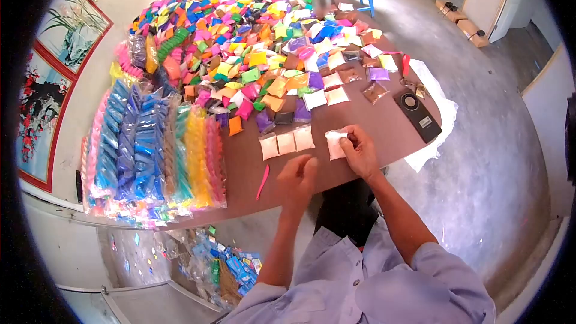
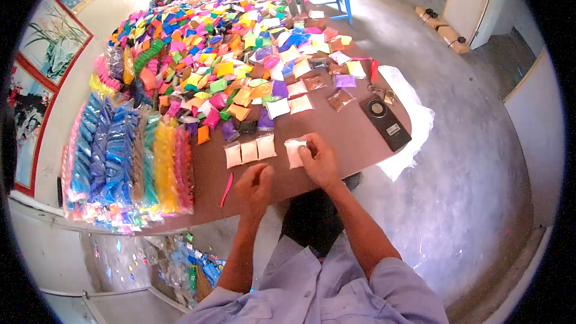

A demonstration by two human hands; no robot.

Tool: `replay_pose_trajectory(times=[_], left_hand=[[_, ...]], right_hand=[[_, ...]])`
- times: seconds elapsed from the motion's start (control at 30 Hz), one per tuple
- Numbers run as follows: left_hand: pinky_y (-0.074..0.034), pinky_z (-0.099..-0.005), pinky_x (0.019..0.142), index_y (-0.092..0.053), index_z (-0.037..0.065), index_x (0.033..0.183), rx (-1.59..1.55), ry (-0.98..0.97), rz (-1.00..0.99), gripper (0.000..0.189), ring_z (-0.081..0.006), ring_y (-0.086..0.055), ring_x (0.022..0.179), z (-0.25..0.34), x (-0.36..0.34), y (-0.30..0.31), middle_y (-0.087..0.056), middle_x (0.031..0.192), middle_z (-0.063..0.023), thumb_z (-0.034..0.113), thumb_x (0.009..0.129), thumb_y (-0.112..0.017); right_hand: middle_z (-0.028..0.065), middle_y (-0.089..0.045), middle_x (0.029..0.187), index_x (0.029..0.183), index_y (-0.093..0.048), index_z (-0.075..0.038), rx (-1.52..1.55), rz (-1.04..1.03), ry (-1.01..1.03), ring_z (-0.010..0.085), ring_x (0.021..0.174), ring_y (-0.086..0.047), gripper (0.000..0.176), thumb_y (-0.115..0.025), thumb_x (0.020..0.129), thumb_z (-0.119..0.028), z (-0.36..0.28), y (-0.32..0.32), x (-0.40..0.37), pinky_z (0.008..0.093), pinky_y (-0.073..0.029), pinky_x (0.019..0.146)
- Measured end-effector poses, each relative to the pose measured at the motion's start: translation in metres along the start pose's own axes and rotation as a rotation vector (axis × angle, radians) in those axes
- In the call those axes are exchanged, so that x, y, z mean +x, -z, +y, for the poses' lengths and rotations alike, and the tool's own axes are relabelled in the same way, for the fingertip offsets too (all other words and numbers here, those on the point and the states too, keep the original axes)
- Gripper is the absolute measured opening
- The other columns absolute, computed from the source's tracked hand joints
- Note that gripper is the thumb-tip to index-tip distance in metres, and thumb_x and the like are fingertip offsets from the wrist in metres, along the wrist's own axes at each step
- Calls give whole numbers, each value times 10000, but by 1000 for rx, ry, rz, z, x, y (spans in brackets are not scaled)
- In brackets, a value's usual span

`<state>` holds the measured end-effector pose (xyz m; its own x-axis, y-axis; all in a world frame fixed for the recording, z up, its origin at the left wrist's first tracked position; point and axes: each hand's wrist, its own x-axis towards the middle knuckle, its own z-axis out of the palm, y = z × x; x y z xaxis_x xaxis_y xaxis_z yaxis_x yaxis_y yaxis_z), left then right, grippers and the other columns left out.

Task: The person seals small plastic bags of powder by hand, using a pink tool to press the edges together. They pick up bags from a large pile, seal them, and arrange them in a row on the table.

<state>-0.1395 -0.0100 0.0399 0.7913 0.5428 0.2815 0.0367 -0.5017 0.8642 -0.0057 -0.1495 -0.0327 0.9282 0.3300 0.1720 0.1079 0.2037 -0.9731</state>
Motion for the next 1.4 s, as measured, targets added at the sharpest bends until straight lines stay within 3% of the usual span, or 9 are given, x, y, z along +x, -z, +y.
replay_pose_trajectory(times=[0.07,0.2,0.37,0.83,0.93,1.0,1.23,1.3,1.4], left_hand=[[-542,-300,743,-747,-19,1082,-110,76,-35,232,-133,-672,820,4,7,-32,-740,919,-74,202,1013,-732],[-507,-268,694,-741,-27,1102,-376,278,-115,264,-79,-634,804,-23,22,-71,-717,905,-13,229,1051,-698],[-465,-254,660,-737,-14,1046,-426,186,-47,241,-54,-579,774,-39,21,-78,-678,856,25,221,1062,-685],[-439,-327,632,-645,-11,883,-263,103,-26,330,-102,-521,724,-14,16,-76,-598,741,-21,271,1044,-701],[-368,-308,606,-556,10,799,-76,90,-85,394,-83,-438,707,-15,16,-71,-481,722,28,277,1072,-649],[-440,-401,630,-585,-30,873,-83,71,-90,386,-171,-499,670,-24,17,-72,-552,719,-158,301,1060,-654],[-490,-405,662,-631,-30,893,110,171,-95,416,-209,-621,702,-5,13,-66,-636,749,-170,354,1054,-651],[-509,-404,668,-659,-18,913,-76,126,-87,434,-226,-666,718,0,12,-71,-650,764,-192,394,1047,-656],[-473,-411,608,-666,-4,895,-74,46,-97,441,-211,-603,633,-15,14,-79,-626,714,-190,410,1047,-655]], right_hand=[[18,-683,974,1136,-646,-9,75,-102,-14,65,882,-626,127,-581,1030,-34,-12,4,-3,233,-515,779],[5,-665,925,1119,-662,-19,24,-103,54,77,812,-594,131,-616,1010,-76,-3,3,-3,257,-512,754],[15,-645,875,1021,-678,-17,-191,-53,17,69,801,-584,129,-657,1016,-144,-20,-2,-1,269,-505,719],[-67,-537,836,992,-636,-42,-61,32,67,36,771,-475,175,-627,1090,-187,-3,-1,-1,234,-434,690],[-56,-543,813,993,-642,-31,-66,23,83,40,758,-486,182,-642,1072,-195,0,-2,1,244,-444,677],[-43,-557,791,995,-648,-18,-75,15,95,45,749,-505,187,-657,1053,-195,-2,-3,2,256,-459,665],[-47,-579,807,1002,-659,-28,-42,27,78,34,758,-517,162,-690,1036,-183,12,0,4,252,-459,653],[-49,-588,812,1005,-662,-30,-61,47,54,33,762,-525,154,-690,1039,-178,12,0,4,249,-465,658],[-52,-620,847,1001,-672,-40,63,97,71,39,763,-562,138,-670,1060,-164,2,0,3,245,-496,681]])
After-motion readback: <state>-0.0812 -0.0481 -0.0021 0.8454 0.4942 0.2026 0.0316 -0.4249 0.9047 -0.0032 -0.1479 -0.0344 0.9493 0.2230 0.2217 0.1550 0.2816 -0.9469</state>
